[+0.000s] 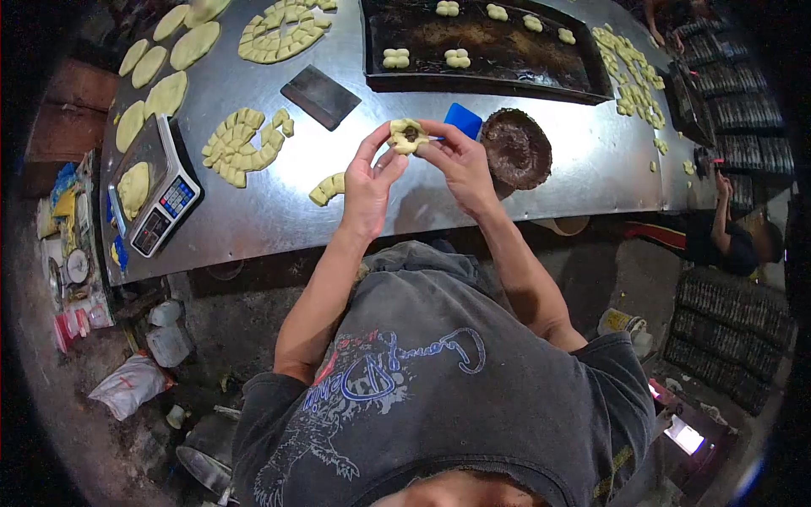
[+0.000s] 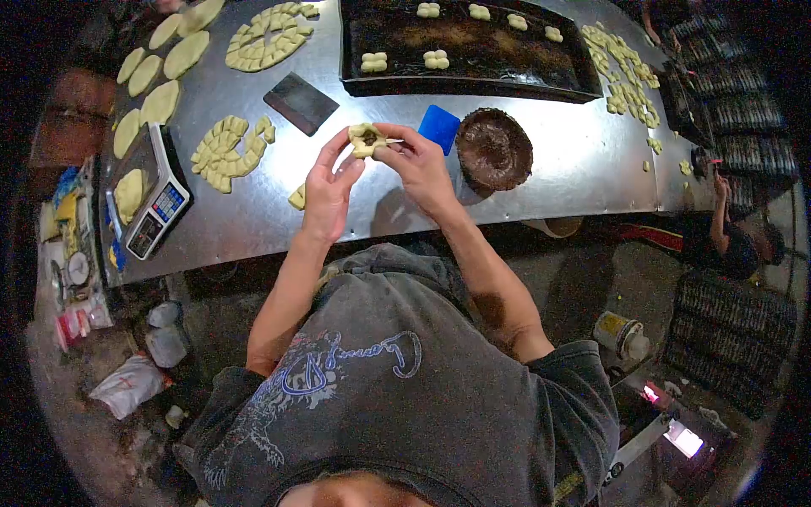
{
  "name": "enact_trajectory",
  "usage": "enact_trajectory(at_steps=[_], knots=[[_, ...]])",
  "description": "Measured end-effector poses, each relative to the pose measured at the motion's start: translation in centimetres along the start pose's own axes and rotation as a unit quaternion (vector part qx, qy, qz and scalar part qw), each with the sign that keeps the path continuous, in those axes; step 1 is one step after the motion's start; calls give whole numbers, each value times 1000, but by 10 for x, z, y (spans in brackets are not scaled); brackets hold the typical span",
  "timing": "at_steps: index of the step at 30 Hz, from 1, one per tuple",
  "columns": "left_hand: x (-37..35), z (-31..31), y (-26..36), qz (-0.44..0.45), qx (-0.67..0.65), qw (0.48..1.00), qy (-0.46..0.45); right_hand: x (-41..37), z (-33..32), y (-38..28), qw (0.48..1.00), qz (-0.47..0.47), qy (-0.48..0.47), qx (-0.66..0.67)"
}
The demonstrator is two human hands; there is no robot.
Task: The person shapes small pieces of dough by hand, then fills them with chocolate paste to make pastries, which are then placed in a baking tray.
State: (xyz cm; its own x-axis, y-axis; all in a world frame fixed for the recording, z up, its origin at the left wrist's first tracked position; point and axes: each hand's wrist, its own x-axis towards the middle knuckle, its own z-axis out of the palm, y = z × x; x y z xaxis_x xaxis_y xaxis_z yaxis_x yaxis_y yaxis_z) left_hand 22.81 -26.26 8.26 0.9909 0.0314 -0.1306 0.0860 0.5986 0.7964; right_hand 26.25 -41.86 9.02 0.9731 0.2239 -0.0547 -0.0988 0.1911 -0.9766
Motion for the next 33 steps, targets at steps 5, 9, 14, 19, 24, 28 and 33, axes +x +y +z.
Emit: enact_trajectory(at_steps=[5,9,14,19,24,28,33], knots=[[2,-9,-10,14,59,998,13,-1,-10,-12,991,102,-65,-59],[6,-19,-7,79,232,967,-66,4,-27,-3,983,164,-83,-16],[11,-10,0,16,251,966,-53,-3,-6,-1,997,-25,-56,-54],[19,3,-3,84,230,969,25,1,3,0,992,-81,-29,-91],[32,-10,1,-159,222,961,45,7,8,-18,966,-132,-92,-202],[29,-2,-2,-22,158,987,-4,25,-8,-12,980,-14,-103,-168],[40,-1,-8,73,184,979,-41,49,-6,-6,998,21,-11,-50]])
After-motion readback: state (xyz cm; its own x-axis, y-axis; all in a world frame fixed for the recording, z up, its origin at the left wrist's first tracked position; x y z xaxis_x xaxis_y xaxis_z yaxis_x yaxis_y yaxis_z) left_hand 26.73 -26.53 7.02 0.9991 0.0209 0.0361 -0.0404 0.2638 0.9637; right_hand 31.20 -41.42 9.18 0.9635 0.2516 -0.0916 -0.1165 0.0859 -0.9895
